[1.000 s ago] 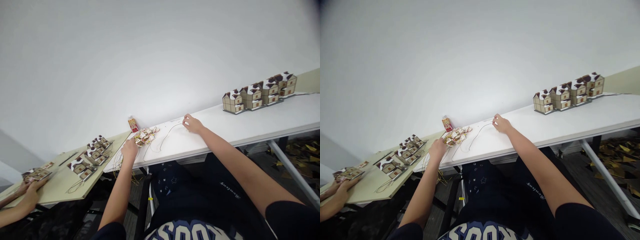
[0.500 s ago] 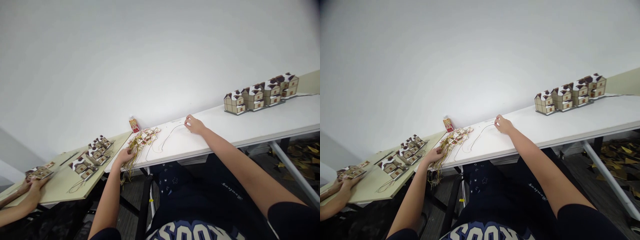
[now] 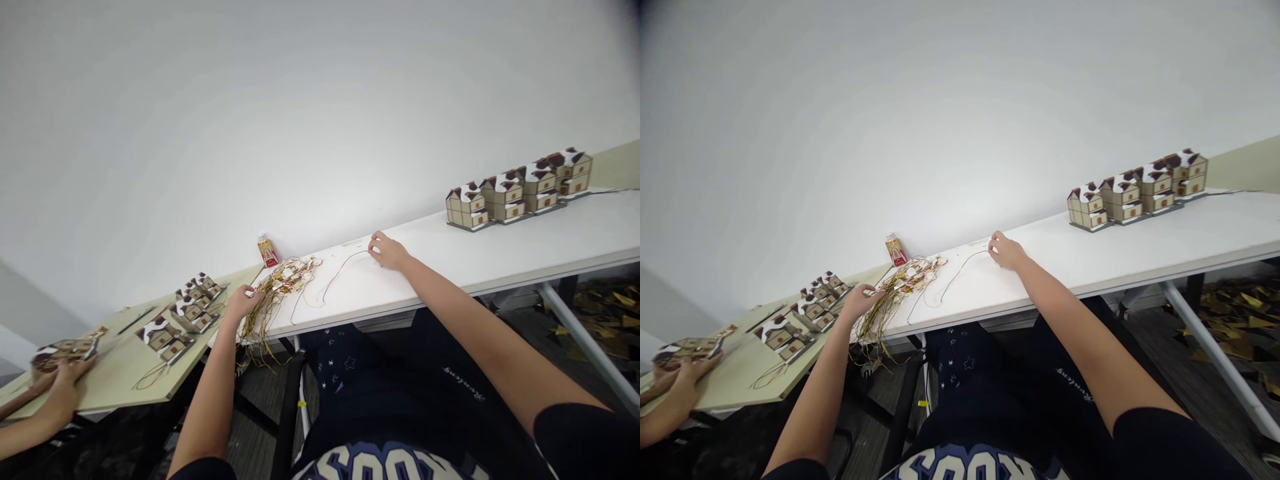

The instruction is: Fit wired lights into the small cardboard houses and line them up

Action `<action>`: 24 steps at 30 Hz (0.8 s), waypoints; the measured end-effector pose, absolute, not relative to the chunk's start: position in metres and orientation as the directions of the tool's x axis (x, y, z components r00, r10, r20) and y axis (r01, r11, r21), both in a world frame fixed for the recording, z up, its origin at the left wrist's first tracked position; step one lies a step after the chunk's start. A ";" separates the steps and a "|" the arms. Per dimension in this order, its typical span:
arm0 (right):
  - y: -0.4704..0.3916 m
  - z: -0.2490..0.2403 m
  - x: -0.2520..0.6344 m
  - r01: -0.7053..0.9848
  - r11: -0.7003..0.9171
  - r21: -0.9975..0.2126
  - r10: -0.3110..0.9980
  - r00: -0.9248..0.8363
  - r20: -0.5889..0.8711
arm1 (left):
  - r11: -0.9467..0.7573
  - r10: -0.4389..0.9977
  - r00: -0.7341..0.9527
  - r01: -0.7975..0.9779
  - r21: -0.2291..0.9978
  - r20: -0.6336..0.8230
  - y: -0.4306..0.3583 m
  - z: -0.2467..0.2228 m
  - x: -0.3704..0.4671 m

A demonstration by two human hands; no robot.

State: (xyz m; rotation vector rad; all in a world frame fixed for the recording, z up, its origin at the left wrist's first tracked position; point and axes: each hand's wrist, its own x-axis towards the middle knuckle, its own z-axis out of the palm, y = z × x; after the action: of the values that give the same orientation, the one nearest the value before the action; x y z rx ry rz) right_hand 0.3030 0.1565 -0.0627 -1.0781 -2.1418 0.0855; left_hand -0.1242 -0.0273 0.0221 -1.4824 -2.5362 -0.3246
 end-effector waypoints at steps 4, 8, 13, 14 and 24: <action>0.156 -0.062 0.302 0.684 0.642 -0.346 0.720 -0.381 0.580 | 0.513 0.855 -0.514 0.858 0.026 0.068 -0.028 0.020 -0.124; 0.156 -0.062 0.303 0.691 0.640 -0.335 0.719 -0.384 0.580 | 0.489 0.870 -0.485 0.872 -0.030 0.090 -0.022 0.015 -0.124; 0.156 -0.063 0.302 0.691 0.641 -0.333 0.716 -0.382 0.585 | 0.468 0.851 -0.429 0.881 -0.066 0.302 -0.017 0.021 -0.122; 0.156 -0.063 0.302 0.691 0.642 -0.334 0.716 -0.382 0.585 | 0.455 0.850 -0.407 0.887 -0.075 0.335 -0.017 0.024 -0.122; 0.155 -0.061 0.303 0.689 0.640 -0.340 0.722 -0.389 0.573 | 0.441 0.897 -0.432 0.884 -0.157 0.092 -0.021 0.026 -0.142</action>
State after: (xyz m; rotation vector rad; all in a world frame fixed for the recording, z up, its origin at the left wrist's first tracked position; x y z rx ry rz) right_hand 0.3032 0.1549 -0.0608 -1.0940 -2.1517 0.0598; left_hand -0.1424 -0.0206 0.0260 -1.5751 -2.5263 0.1263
